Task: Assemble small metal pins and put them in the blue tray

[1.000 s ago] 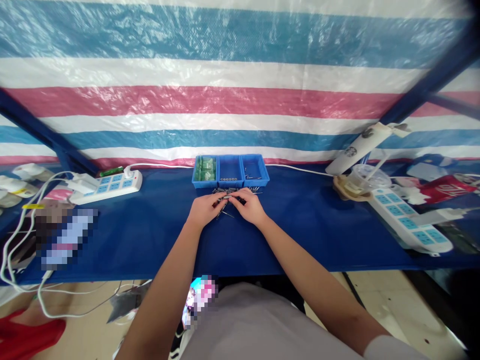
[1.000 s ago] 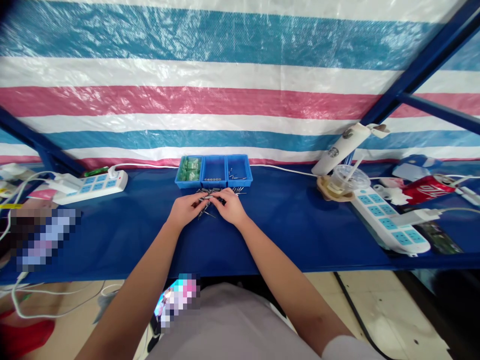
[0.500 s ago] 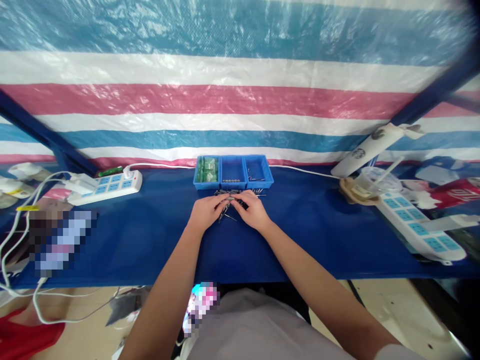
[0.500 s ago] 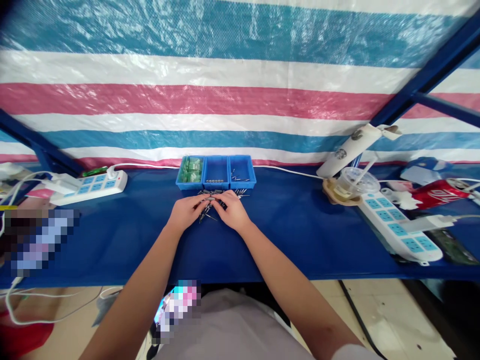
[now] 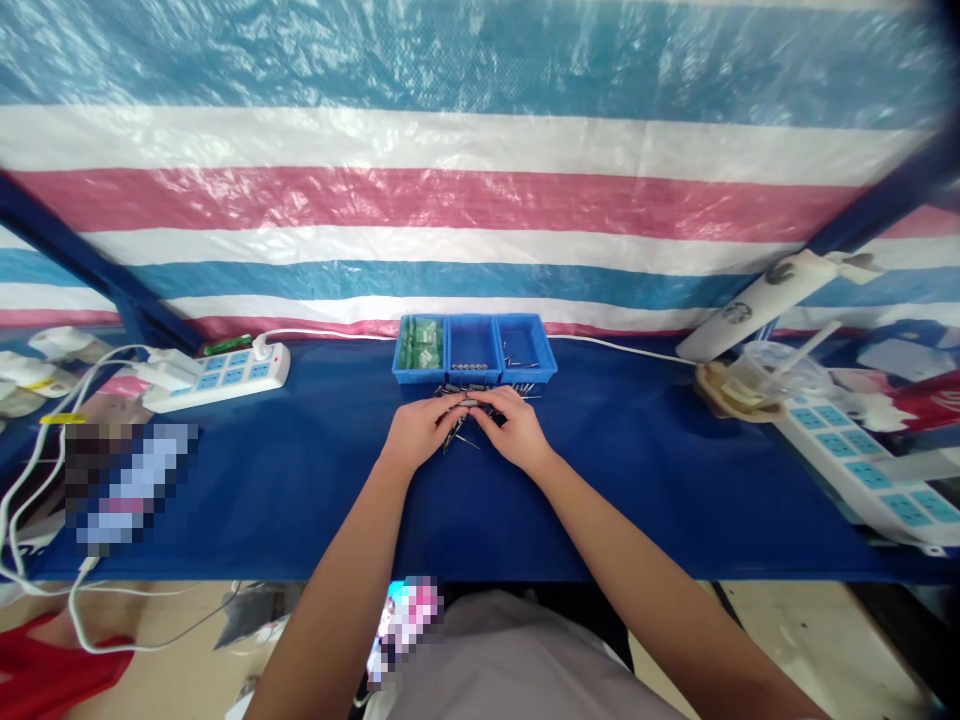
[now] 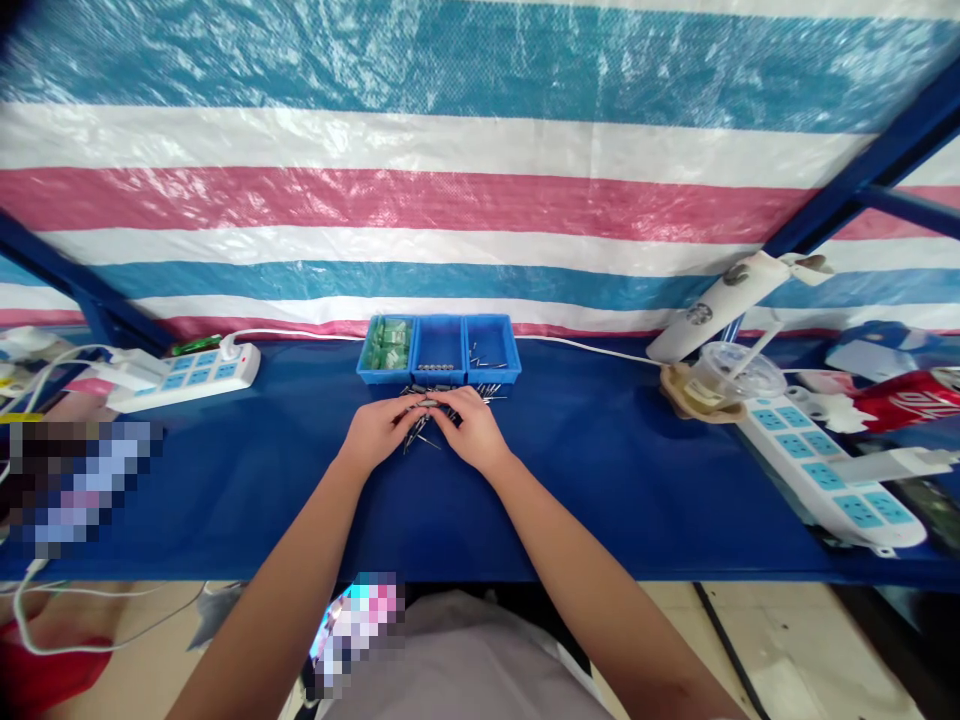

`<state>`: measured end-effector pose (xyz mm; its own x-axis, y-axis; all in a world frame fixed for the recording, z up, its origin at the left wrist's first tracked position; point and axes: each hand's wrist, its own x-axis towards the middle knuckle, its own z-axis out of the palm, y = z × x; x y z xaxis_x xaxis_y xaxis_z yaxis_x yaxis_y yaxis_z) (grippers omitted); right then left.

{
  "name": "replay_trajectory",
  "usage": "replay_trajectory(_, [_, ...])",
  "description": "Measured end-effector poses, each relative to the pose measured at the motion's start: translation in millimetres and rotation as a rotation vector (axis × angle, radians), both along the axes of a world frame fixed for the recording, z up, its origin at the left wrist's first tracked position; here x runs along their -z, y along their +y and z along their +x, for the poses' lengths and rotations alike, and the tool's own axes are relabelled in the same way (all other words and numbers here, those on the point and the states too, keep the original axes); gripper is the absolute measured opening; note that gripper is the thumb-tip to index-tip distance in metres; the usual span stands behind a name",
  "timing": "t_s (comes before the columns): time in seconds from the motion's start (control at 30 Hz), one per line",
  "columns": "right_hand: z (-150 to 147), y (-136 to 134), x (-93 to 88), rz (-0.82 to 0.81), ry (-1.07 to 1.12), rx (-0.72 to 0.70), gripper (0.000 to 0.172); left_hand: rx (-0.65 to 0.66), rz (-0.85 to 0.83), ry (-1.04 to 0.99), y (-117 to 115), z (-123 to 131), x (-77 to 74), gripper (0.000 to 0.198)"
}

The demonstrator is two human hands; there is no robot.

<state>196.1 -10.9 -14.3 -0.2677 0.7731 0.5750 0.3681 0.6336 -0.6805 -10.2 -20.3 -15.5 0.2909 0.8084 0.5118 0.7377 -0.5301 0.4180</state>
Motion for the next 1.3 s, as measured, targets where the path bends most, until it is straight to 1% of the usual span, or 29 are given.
replay_trajectory(0.27, [2.6,1.2,0.4,-0.056,0.007,0.004,0.021,0.011,-0.033,-0.01,0.0,3.2,-2.7,0.028])
replay_trajectory(0.5, [2.8,1.8,-0.7,-0.091,-0.013,0.01,0.021,0.002,-0.123,-0.095,-3.1,2.9,-9.3,0.027])
replay_trajectory(0.93, [2.7,1.7,-1.3,-0.118,0.017,0.017,0.023,0.044,-0.119,-0.128,-0.6,0.6,-5.2,0.024])
replay_trajectory(1.17, [2.5,2.7,1.3,-0.128,0.035,-0.008,0.025,0.062,-0.107,-0.129,1.5,-0.8,0.0,0.025])
replay_trajectory(1.3, [2.4,2.9,0.9,-0.123,0.052,-0.013,0.023,0.059,-0.118,-0.119,0.6,0.4,-1.8,0.025])
